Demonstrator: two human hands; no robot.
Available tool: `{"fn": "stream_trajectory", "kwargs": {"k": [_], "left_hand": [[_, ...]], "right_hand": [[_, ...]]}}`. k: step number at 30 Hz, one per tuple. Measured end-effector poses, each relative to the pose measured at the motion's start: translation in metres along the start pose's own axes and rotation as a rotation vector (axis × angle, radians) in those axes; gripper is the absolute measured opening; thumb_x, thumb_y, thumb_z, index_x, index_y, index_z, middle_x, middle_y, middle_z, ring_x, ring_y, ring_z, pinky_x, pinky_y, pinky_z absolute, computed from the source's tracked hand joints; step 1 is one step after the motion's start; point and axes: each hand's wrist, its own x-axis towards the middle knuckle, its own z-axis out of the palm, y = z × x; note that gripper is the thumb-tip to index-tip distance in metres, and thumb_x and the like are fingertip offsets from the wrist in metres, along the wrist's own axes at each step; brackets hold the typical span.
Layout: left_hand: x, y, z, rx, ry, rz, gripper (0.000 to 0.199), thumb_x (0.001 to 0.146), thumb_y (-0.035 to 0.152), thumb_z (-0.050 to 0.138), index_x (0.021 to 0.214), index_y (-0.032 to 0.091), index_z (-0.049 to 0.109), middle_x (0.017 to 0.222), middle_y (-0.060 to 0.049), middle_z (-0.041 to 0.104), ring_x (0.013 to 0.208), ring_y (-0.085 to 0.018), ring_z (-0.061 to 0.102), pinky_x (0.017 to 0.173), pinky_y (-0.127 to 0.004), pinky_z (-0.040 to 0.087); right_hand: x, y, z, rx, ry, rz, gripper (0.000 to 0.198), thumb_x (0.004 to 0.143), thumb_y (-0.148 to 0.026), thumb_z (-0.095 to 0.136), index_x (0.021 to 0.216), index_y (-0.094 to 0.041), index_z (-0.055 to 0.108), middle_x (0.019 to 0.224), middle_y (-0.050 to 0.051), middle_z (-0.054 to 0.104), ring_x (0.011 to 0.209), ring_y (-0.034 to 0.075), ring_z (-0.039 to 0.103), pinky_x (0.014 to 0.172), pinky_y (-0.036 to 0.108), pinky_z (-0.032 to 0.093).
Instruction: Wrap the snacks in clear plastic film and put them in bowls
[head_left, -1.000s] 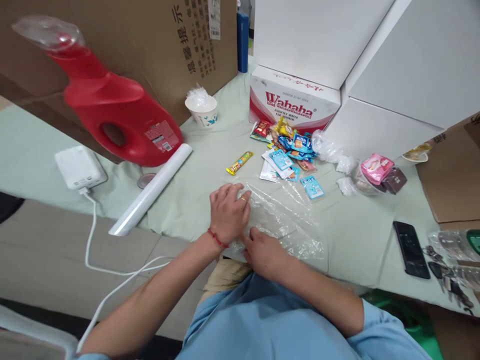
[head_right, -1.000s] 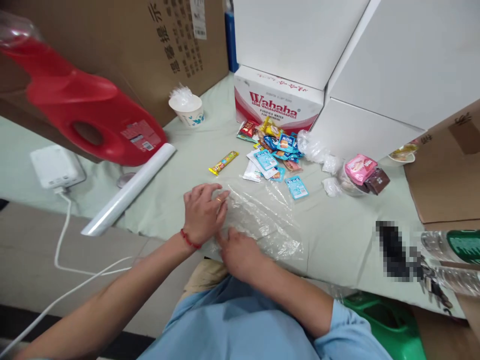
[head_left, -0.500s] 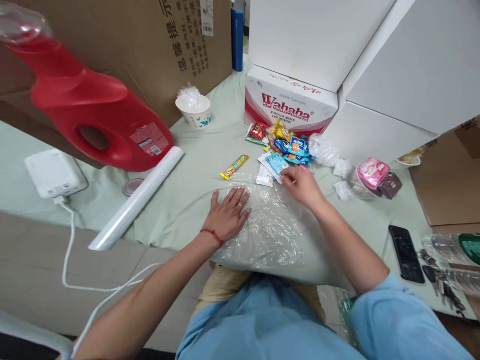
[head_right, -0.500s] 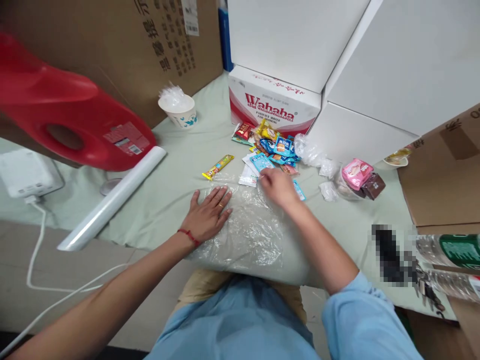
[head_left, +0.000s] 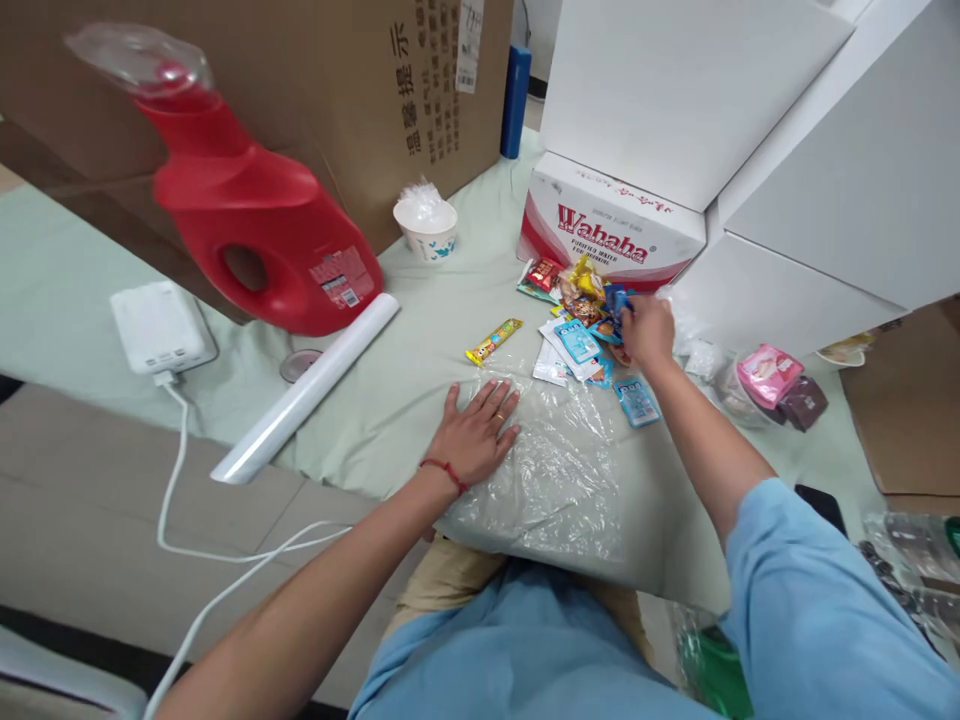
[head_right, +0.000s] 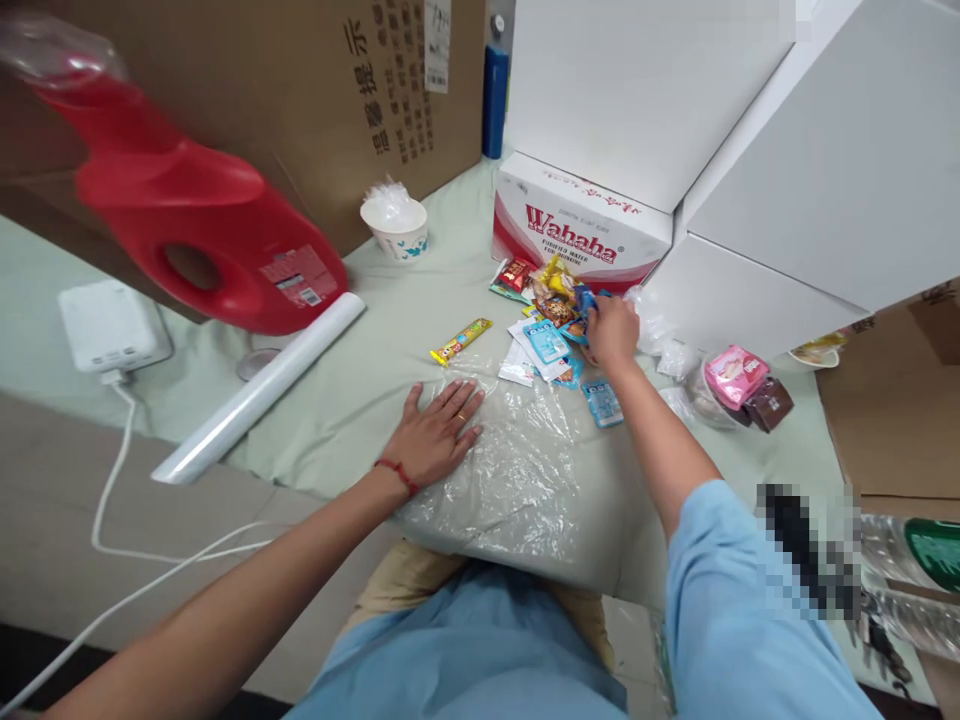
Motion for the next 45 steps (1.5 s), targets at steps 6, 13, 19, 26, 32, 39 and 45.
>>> {"fn": "stream_trajectory", "kwargs": {"k": [6, 13, 19, 26, 32, 39, 45], "left_hand": [[0.002, 0.001, 0.0, -0.029, -0.019, 0.004, 0.058, 0.107, 0.047, 0.028, 0.161, 0.029, 0.036, 0.171, -0.004, 0.03, 0.158, -0.028, 0.029, 0.127, -0.07, 0.002], [-0.001, 0.003, -0.001, -0.015, 0.024, 0.003, 0.057, 0.108, 0.047, 0.027, 0.16, 0.03, 0.039, 0.17, -0.004, 0.032, 0.158, -0.027, 0.029, 0.128, -0.068, 0.002], [-0.001, 0.004, -0.003, -0.032, 0.026, -0.002, 0.055, 0.108, 0.046, 0.027, 0.159, 0.032, 0.041, 0.169, -0.003, 0.034, 0.157, -0.027, 0.032, 0.128, -0.068, 0.004], [-0.001, 0.003, 0.001, -0.035, 0.046, -0.004, 0.056, 0.108, 0.047, 0.027, 0.159, 0.031, 0.04, 0.17, -0.003, 0.033, 0.158, -0.025, 0.03, 0.128, -0.066, 0.002], [-0.001, 0.002, 0.002, -0.033, 0.015, -0.004, 0.057, 0.107, 0.048, 0.026, 0.16, 0.03, 0.038, 0.17, -0.003, 0.033, 0.158, -0.026, 0.029, 0.128, -0.068, 0.003], [-0.001, 0.002, 0.001, -0.038, 0.016, -0.011, 0.057, 0.107, 0.049, 0.026, 0.16, 0.031, 0.038, 0.169, -0.003, 0.034, 0.158, -0.026, 0.03, 0.128, -0.068, 0.006], [-0.001, 0.001, 0.001, -0.054, 0.029, -0.006, 0.057, 0.106, 0.049, 0.028, 0.161, 0.034, 0.037, 0.169, -0.004, 0.035, 0.157, -0.026, 0.031, 0.128, -0.065, 0.003]], "right_hand": [[-0.061, 0.013, -0.041, 0.764, -0.455, 0.143, 0.033, 0.084, -0.045, 0.061, 0.096, -0.017, 0.073, 0.077, 0.002, 0.066, 0.063, 0.016, 0.056, 0.06, 0.028, 0.046], [-0.134, -0.064, -0.026, 0.471, -0.804, -0.288, 0.033, 0.098, -0.035, 0.052, 0.108, -0.015, 0.076, 0.105, 0.01, 0.073, 0.098, 0.024, 0.067, 0.089, 0.035, 0.052], [-0.166, -0.081, -0.039, 0.108, -0.688, -0.473, 0.055, 0.091, -0.037, 0.073, 0.143, -0.024, 0.059, 0.133, 0.013, 0.063, 0.121, 0.031, 0.06, 0.093, 0.038, 0.052], [-0.183, -0.068, -0.043, 0.263, -0.736, -0.574, 0.027, 0.102, -0.023, 0.055, 0.123, -0.021, 0.071, 0.11, 0.01, 0.067, 0.102, 0.022, 0.066, 0.094, 0.034, 0.053], [-0.079, -0.063, -0.027, 0.16, -0.533, -0.396, 0.031, 0.104, -0.039, 0.05, 0.113, -0.021, 0.074, 0.119, 0.012, 0.071, 0.106, 0.025, 0.067, 0.094, 0.035, 0.05], [0.038, -0.061, 0.026, -0.241, -0.449, 0.122, 0.042, 0.098, -0.037, 0.058, 0.125, -0.007, 0.07, 0.127, 0.027, 0.07, 0.117, 0.033, 0.065, 0.093, 0.037, 0.049], [0.046, -0.057, 0.031, -0.212, -0.504, 0.203, 0.056, 0.079, -0.047, 0.08, 0.118, -0.008, 0.072, 0.117, 0.023, 0.072, 0.112, 0.035, 0.068, 0.088, 0.035, 0.051]]}}
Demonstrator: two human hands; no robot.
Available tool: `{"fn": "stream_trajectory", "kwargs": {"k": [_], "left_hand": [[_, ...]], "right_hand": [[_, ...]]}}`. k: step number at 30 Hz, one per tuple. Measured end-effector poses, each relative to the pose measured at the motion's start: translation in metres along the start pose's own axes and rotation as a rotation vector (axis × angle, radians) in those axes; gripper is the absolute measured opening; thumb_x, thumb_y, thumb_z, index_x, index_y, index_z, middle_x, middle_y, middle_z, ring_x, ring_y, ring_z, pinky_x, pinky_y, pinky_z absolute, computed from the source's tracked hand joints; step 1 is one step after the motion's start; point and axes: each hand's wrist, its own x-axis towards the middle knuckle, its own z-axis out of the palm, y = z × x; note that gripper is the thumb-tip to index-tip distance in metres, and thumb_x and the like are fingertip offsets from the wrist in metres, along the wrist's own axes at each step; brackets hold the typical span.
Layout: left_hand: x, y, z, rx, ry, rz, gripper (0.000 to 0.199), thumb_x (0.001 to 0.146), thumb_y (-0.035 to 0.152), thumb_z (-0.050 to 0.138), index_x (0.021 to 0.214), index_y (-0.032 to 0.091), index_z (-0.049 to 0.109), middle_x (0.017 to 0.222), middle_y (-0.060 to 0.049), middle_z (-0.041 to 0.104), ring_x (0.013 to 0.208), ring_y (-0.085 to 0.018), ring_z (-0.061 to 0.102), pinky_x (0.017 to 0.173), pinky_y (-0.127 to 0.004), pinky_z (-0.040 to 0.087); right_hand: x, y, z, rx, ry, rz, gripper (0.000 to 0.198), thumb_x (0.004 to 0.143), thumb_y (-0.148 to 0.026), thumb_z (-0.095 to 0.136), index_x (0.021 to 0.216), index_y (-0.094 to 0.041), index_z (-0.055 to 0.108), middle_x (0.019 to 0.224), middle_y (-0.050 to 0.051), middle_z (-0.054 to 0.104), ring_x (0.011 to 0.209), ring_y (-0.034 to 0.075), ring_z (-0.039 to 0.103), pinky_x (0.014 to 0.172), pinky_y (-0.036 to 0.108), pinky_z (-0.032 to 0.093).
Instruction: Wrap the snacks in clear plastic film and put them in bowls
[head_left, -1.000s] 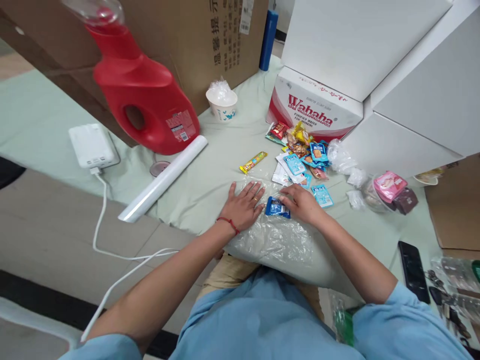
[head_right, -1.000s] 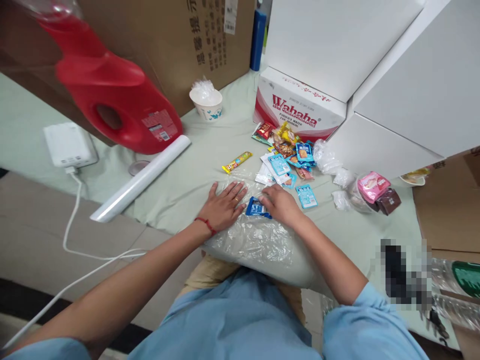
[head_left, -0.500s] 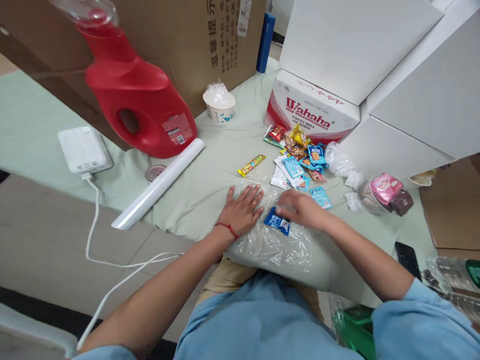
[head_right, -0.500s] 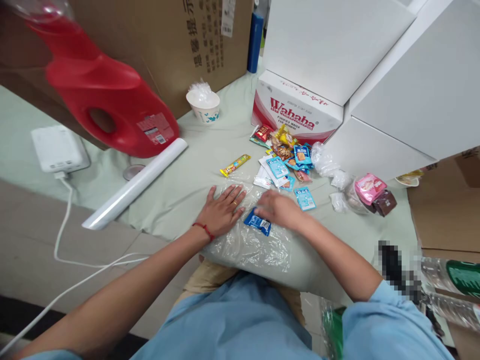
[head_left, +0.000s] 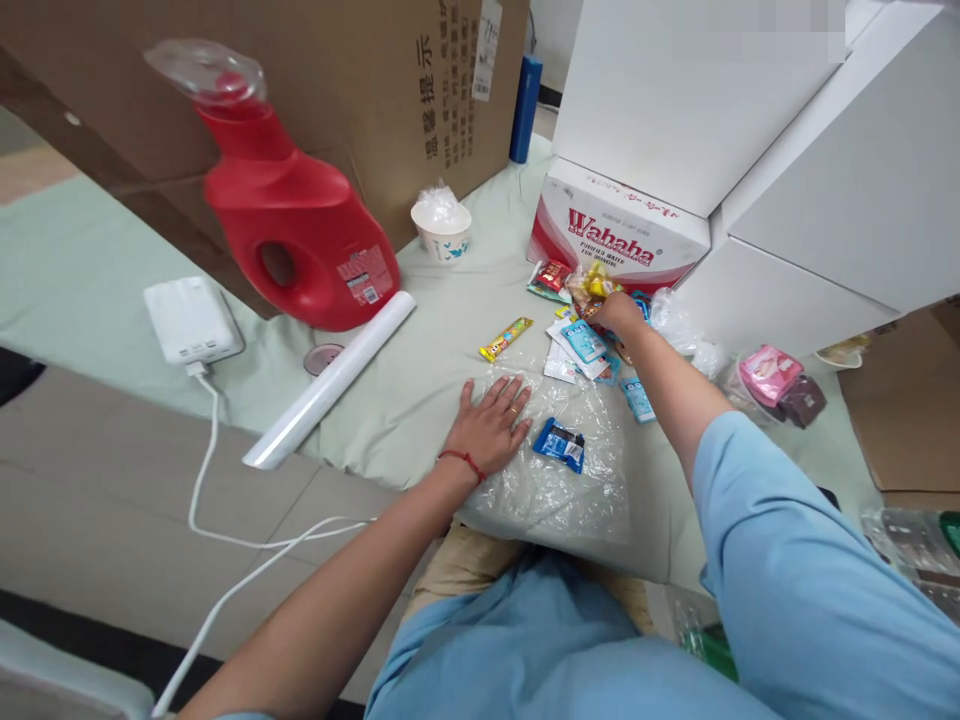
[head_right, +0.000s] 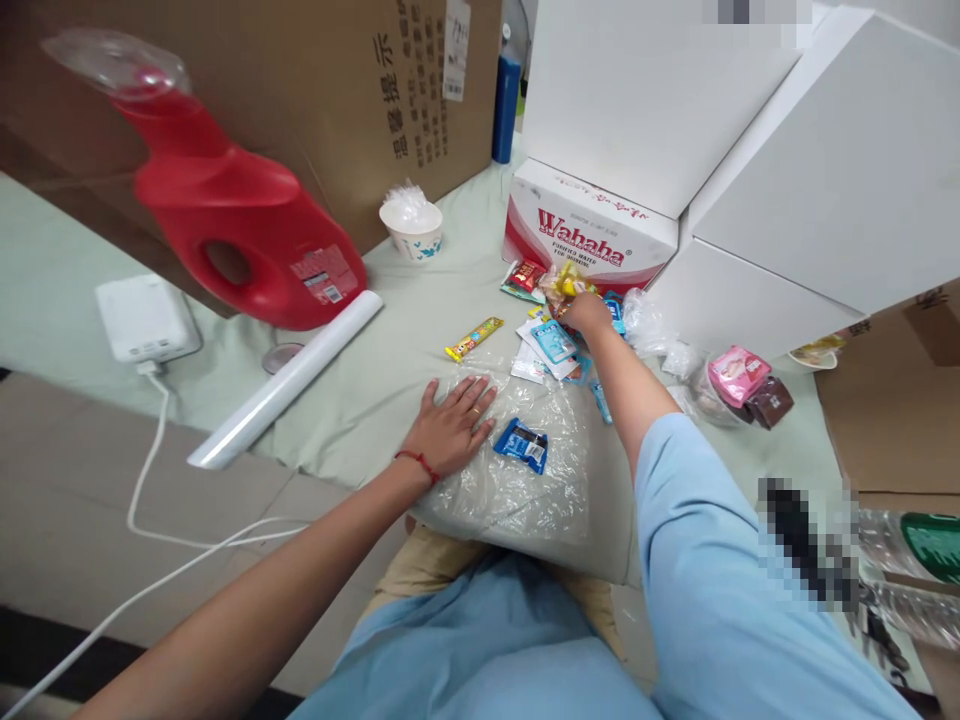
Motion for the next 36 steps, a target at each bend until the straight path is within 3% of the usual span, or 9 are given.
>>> {"fn": "stream_trajectory", "kwargs": {"k": [4, 7, 12, 14, 17, 23, 28, 32, 36], "left_hand": [[0.0, 0.001, 0.0, 0.01, -0.004, 0.001, 0.058, 0.106, 0.049, 0.028, 0.161, 0.033, 0.036, 0.169, -0.004, 0.035, 0.157, -0.028, 0.03, 0.127, -0.067, 0.005], [0.0, 0.002, -0.001, 0.016, -0.01, 0.001, 0.058, 0.106, 0.048, 0.028, 0.161, 0.032, 0.037, 0.169, -0.004, 0.035, 0.157, -0.028, 0.03, 0.127, -0.067, 0.006], [-0.001, 0.002, -0.001, 0.015, -0.001, -0.005, 0.057, 0.107, 0.047, 0.027, 0.16, 0.03, 0.039, 0.169, -0.004, 0.035, 0.157, -0.026, 0.03, 0.128, -0.065, 0.003], [-0.001, 0.002, -0.001, 0.017, 0.006, 0.0, 0.057, 0.107, 0.047, 0.027, 0.159, 0.029, 0.04, 0.169, -0.005, 0.036, 0.157, -0.026, 0.031, 0.128, -0.065, 0.003], [-0.002, 0.003, -0.002, 0.024, 0.016, 0.0, 0.057, 0.107, 0.046, 0.027, 0.159, 0.028, 0.041, 0.169, -0.005, 0.035, 0.157, -0.026, 0.031, 0.129, -0.064, 0.004], [-0.002, 0.004, -0.004, 0.03, 0.009, -0.005, 0.057, 0.106, 0.046, 0.028, 0.16, 0.029, 0.04, 0.168, -0.005, 0.037, 0.157, -0.028, 0.032, 0.128, -0.065, 0.007], [-0.002, 0.004, -0.002, 0.034, 0.008, -0.007, 0.057, 0.106, 0.046, 0.029, 0.16, 0.029, 0.041, 0.169, -0.005, 0.036, 0.157, -0.027, 0.031, 0.128, -0.065, 0.005], [-0.003, 0.003, -0.001, 0.045, 0.008, -0.003, 0.058, 0.107, 0.047, 0.026, 0.16, 0.029, 0.04, 0.169, -0.005, 0.035, 0.157, -0.026, 0.03, 0.128, -0.066, 0.006], [-0.003, 0.004, 0.0, 0.049, 0.002, -0.013, 0.058, 0.107, 0.047, 0.026, 0.161, 0.03, 0.038, 0.17, -0.005, 0.033, 0.158, -0.026, 0.029, 0.127, -0.067, 0.009]], "right_hand": [[-0.021, 0.01, -0.011, 0.017, 0.142, -0.033, 0.049, 0.074, -0.033, 0.08, 0.115, -0.01, 0.067, 0.119, 0.021, 0.068, 0.114, 0.035, 0.062, 0.095, 0.04, 0.048], [-0.065, 0.021, -0.016, 0.191, 0.3, -0.163, 0.042, 0.078, -0.033, 0.072, 0.114, -0.014, 0.06, 0.116, 0.017, 0.064, 0.107, 0.031, 0.059, 0.093, 0.039, 0.047], [-0.176, 0.037, 0.007, 0.466, -0.024, -0.555, 0.031, 0.081, -0.03, 0.065, 0.109, -0.022, 0.052, 0.094, 0.003, 0.063, 0.081, 0.022, 0.058, 0.076, 0.034, 0.048], [-0.215, 0.037, 0.025, 0.504, -0.043, -0.657, 0.03, 0.087, -0.028, 0.06, 0.116, -0.022, 0.052, 0.105, 0.007, 0.064, 0.092, 0.024, 0.061, 0.083, 0.037, 0.05], [-0.251, 0.031, 0.053, 0.379, 0.002, -0.746, 0.052, 0.095, -0.033, 0.061, 0.142, -0.02, 0.045, 0.134, 0.017, 0.06, 0.121, 0.033, 0.055, 0.103, 0.049, 0.045], [-0.269, 0.03, 0.073, 0.119, 0.065, -0.732, 0.07, 0.098, -0.038, 0.06, 0.159, -0.016, 0.033, 0.154, 0.021, 0.048, 0.139, 0.039, 0.04, 0.115, 0.059, 0.032], [-0.268, 0.033, 0.065, 0.063, -0.048, -0.688, 0.06, 0.096, -0.027, 0.06, 0.153, -0.02, 0.044, 0.138, 0.017, 0.061, 0.123, 0.035, 0.052, 0.104, 0.051, 0.041], [-0.257, 0.043, 0.056, 0.176, -0.141, -0.627, 0.059, 0.089, -0.018, 0.062, 0.147, -0.02, 0.051, 0.127, 0.014, 0.064, 0.117, 0.032, 0.056, 0.098, 0.044, 0.044], [-0.242, 0.063, 0.04, 0.265, -0.103, -0.6, 0.061, 0.081, -0.014, 0.064, 0.142, -0.02, 0.056, 0.119, 0.012, 0.065, 0.111, 0.03, 0.058, 0.097, 0.04, 0.044]]}}
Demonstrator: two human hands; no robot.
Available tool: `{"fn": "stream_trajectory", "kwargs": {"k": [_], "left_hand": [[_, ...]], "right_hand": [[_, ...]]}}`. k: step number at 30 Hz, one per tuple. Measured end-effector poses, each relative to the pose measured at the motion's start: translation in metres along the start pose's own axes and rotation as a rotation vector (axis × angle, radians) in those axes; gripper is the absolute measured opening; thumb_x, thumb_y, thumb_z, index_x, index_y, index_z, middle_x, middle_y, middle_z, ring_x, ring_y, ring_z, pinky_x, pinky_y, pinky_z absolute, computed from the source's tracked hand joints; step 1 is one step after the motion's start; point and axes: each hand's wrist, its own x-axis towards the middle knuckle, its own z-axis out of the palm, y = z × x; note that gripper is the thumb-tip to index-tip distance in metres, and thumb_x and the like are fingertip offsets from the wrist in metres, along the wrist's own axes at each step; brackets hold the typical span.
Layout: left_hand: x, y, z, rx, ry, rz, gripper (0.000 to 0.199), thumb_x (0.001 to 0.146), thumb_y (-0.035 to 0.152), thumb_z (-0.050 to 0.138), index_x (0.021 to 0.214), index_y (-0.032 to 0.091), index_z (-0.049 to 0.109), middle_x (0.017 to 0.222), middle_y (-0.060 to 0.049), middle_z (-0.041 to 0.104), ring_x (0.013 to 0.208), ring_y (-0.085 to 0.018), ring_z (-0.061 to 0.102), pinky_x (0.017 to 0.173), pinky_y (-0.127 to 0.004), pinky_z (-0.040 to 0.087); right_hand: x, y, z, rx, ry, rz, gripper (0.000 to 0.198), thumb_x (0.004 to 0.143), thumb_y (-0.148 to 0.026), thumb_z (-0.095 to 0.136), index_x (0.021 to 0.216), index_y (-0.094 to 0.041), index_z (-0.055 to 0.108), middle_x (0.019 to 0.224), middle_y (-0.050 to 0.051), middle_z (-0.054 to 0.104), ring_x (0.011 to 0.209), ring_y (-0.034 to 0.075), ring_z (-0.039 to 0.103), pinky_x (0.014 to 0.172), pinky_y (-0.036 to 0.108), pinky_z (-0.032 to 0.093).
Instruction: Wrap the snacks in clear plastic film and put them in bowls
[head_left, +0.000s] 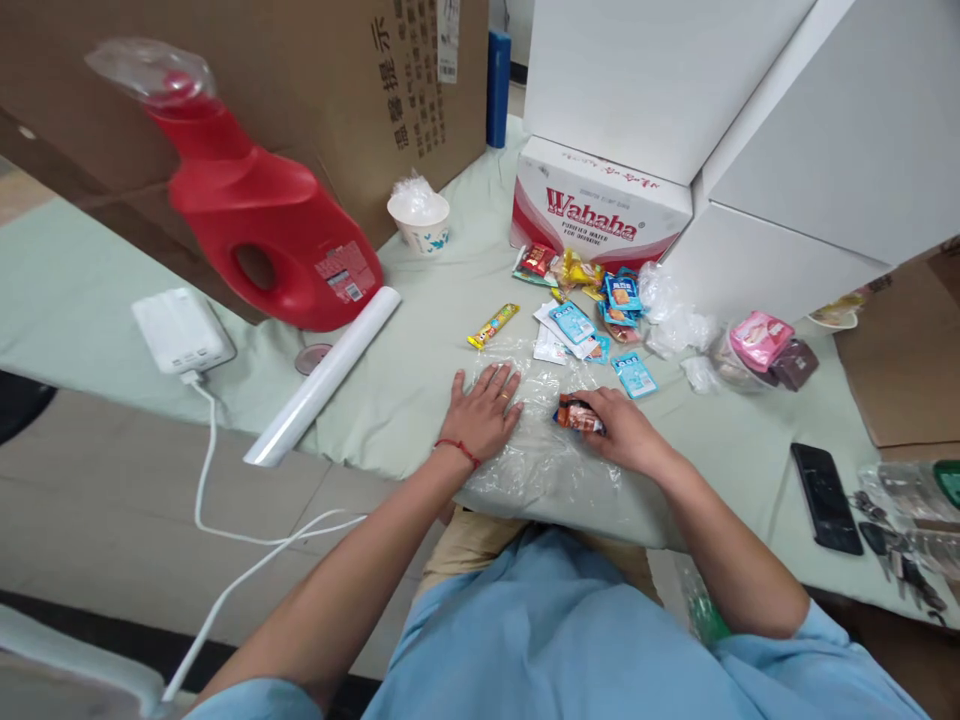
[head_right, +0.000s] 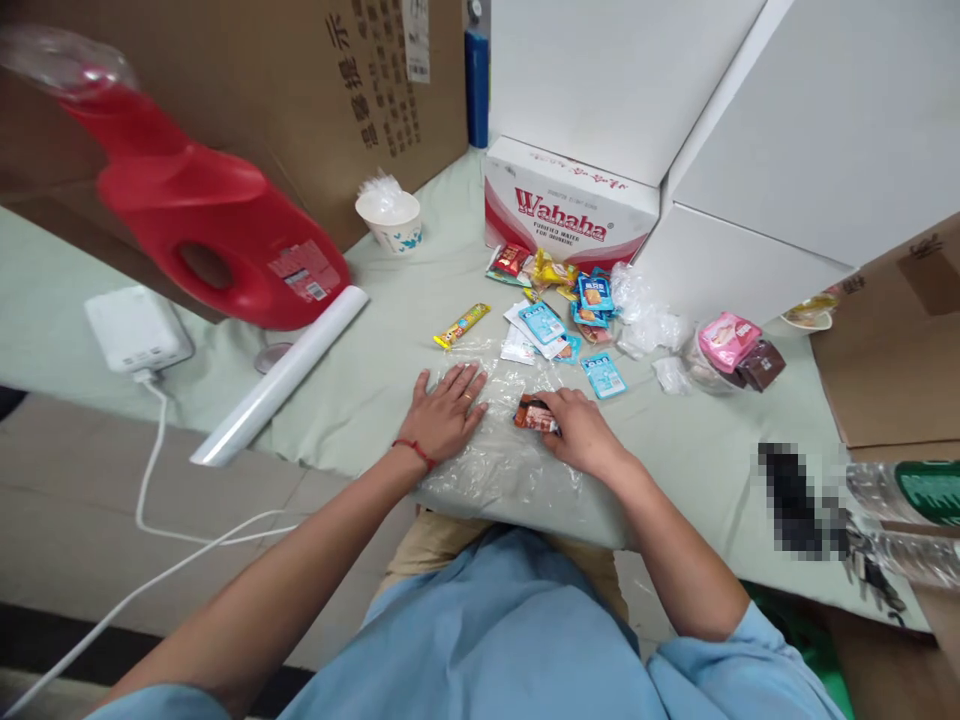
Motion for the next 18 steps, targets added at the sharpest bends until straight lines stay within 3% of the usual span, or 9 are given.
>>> {"fn": "stream_trajectory", "kwargs": {"k": [4, 7, 12, 15, 18], "left_hand": [[0.001, 0.0, 0.0, -0.005, -0.003, -0.001, 0.058, 0.106, 0.048, 0.027, 0.162, 0.032, 0.036, 0.17, -0.005, 0.032, 0.158, -0.027, 0.029, 0.127, -0.067, 0.007], [0.0, -0.001, -0.002, 0.0, -0.004, 0.01, 0.058, 0.106, 0.045, 0.026, 0.162, 0.032, 0.035, 0.17, -0.006, 0.033, 0.157, -0.027, 0.03, 0.126, -0.069, 0.008], [-0.003, -0.001, -0.004, 0.03, -0.019, 0.035, 0.059, 0.105, 0.036, 0.026, 0.164, 0.03, 0.031, 0.17, -0.007, 0.032, 0.157, -0.028, 0.032, 0.125, -0.07, 0.011], [-0.005, -0.001, -0.004, 0.046, -0.031, 0.044, 0.059, 0.105, 0.035, 0.026, 0.163, 0.029, 0.032, 0.17, -0.007, 0.032, 0.157, -0.027, 0.032, 0.124, -0.071, 0.012], [-0.005, 0.0, -0.003, 0.059, -0.037, 0.042, 0.059, 0.105, 0.036, 0.025, 0.163, 0.029, 0.032, 0.17, -0.007, 0.031, 0.157, -0.027, 0.031, 0.124, -0.072, 0.013]], "right_hand": [[0.006, -0.005, -0.013, 0.028, 0.075, -0.055, 0.064, 0.08, -0.015, 0.064, 0.144, -0.021, 0.055, 0.12, 0.012, 0.064, 0.112, 0.03, 0.058, 0.098, 0.04, 0.044], [0.018, -0.024, -0.002, -0.017, 0.028, -0.121, 0.064, 0.083, -0.018, 0.065, 0.146, -0.024, 0.053, 0.125, 0.011, 0.062, 0.115, 0.03, 0.056, 0.098, 0.042, 0.044], [0.032, -0.035, 0.027, -0.126, -0.045, -0.101, 0.066, 0.089, -0.028, 0.072, 0.15, -0.021, 0.049, 0.137, 0.016, 0.058, 0.126, 0.034, 0.05, 0.102, 0.048, 0.043], [0.029, -0.031, 0.029, -0.078, 0.002, -0.151, 0.08, 0.086, -0.045, 0.079, 0.153, -0.021, 0.044, 0.151, 0.017, 0.049, 0.136, 0.036, 0.042, 0.107, 0.051, 0.041], [0.025, -0.033, 0.026, -0.143, 0.033, -0.195, 0.065, 0.089, -0.042, 0.076, 0.147, -0.022, 0.052, 0.143, 0.015, 0.056, 0.133, 0.035, 0.044, 0.111, 0.053, 0.036]]}}
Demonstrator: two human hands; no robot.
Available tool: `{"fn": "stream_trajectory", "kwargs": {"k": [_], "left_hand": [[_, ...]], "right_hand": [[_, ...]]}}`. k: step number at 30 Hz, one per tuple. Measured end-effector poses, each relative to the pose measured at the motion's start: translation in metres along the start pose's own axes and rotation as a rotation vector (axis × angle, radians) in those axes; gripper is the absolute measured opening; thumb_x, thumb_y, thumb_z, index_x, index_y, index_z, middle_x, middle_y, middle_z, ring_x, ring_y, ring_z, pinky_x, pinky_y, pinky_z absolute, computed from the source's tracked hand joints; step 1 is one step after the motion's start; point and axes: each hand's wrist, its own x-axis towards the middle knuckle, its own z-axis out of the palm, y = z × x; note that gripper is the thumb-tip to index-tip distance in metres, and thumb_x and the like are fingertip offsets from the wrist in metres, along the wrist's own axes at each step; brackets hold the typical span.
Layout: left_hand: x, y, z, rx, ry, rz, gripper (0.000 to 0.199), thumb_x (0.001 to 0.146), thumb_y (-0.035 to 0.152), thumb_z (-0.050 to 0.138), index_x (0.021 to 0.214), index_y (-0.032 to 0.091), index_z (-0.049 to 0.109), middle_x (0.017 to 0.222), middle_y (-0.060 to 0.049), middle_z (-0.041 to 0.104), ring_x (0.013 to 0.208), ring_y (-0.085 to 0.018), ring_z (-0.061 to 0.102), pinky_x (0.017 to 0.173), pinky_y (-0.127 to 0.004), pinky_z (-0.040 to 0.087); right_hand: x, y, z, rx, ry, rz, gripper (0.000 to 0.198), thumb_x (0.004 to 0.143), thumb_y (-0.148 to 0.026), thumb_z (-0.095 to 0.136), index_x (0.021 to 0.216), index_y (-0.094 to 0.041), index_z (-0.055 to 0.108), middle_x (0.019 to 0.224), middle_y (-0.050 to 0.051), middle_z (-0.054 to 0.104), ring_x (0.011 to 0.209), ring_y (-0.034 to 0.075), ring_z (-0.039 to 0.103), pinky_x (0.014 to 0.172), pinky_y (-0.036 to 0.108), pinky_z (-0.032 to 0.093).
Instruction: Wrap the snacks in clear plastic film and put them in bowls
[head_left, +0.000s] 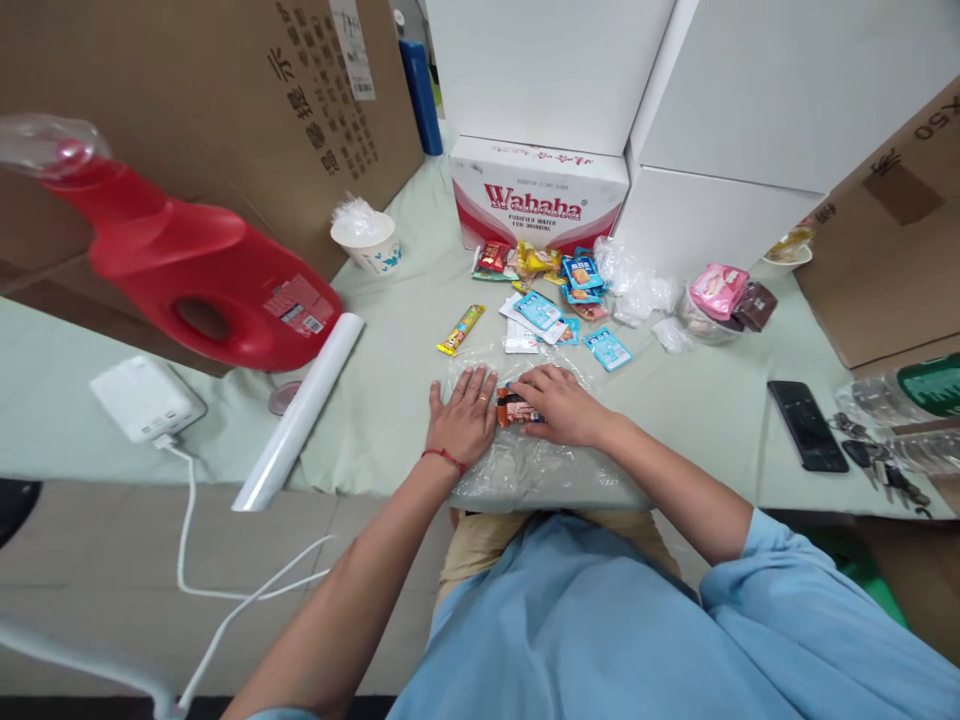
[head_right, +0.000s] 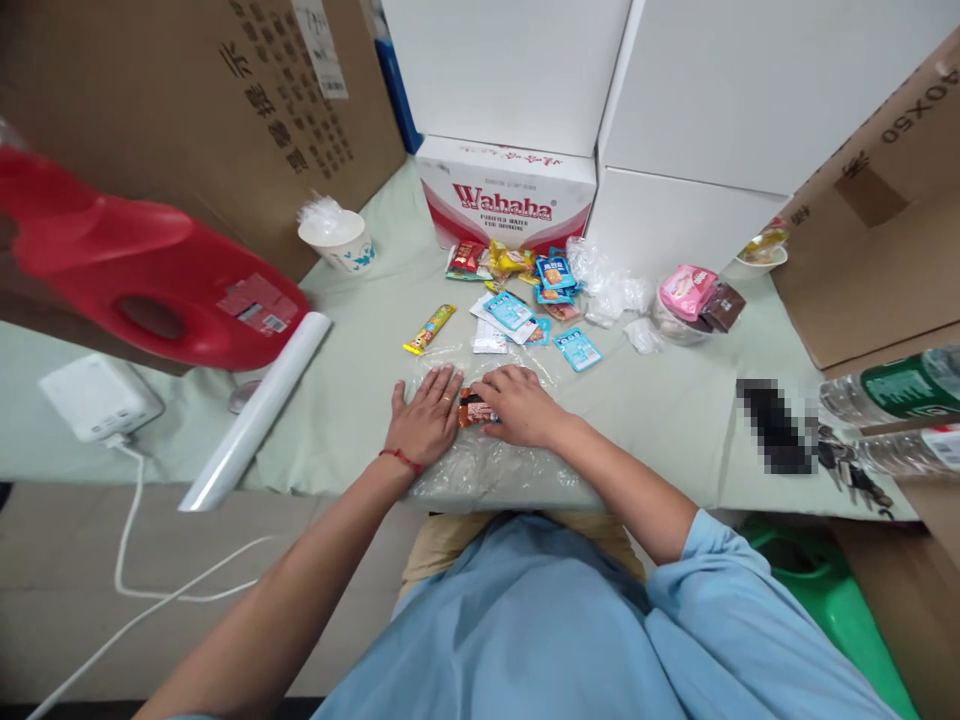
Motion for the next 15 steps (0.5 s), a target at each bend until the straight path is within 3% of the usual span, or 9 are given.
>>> {"fn": "stream_trajectory", "kwargs": {"k": [5, 9, 15], "left_hand": [[0.0, 0.002, 0.0, 0.004, 0.003, -0.013, 0.058, 0.105, 0.036, 0.027, 0.163, 0.03, 0.033, 0.17, -0.008, 0.03, 0.158, -0.027, 0.031, 0.124, -0.071, 0.012], [-0.001, 0.002, 0.0, -0.013, 0.005, -0.027, 0.058, 0.105, 0.037, 0.03, 0.162, 0.031, 0.035, 0.172, -0.008, 0.024, 0.158, -0.029, 0.03, 0.123, -0.074, 0.012], [-0.002, 0.002, 0.0, -0.038, 0.015, -0.042, 0.058, 0.104, 0.034, 0.032, 0.161, 0.03, 0.037, 0.173, -0.008, 0.022, 0.158, -0.029, 0.029, 0.124, -0.072, 0.009]], "right_hand": [[0.005, -0.007, -0.002, -0.121, -0.019, 0.01, 0.043, 0.097, -0.025, 0.062, 0.139, -0.019, 0.057, 0.129, 0.015, 0.063, 0.124, 0.032, 0.049, 0.108, 0.05, 0.035], [0.009, -0.004, -0.003, -0.101, -0.06, 0.011, 0.044, 0.095, -0.019, 0.06, 0.139, -0.018, 0.058, 0.128, 0.015, 0.063, 0.118, 0.031, 0.051, 0.102, 0.045, 0.039], [0.009, 0.007, 0.003, -0.053, -0.077, -0.04, 0.053, 0.094, -0.024, 0.065, 0.146, -0.018, 0.053, 0.131, 0.015, 0.061, 0.123, 0.03, 0.05, 0.109, 0.046, 0.034]]}}
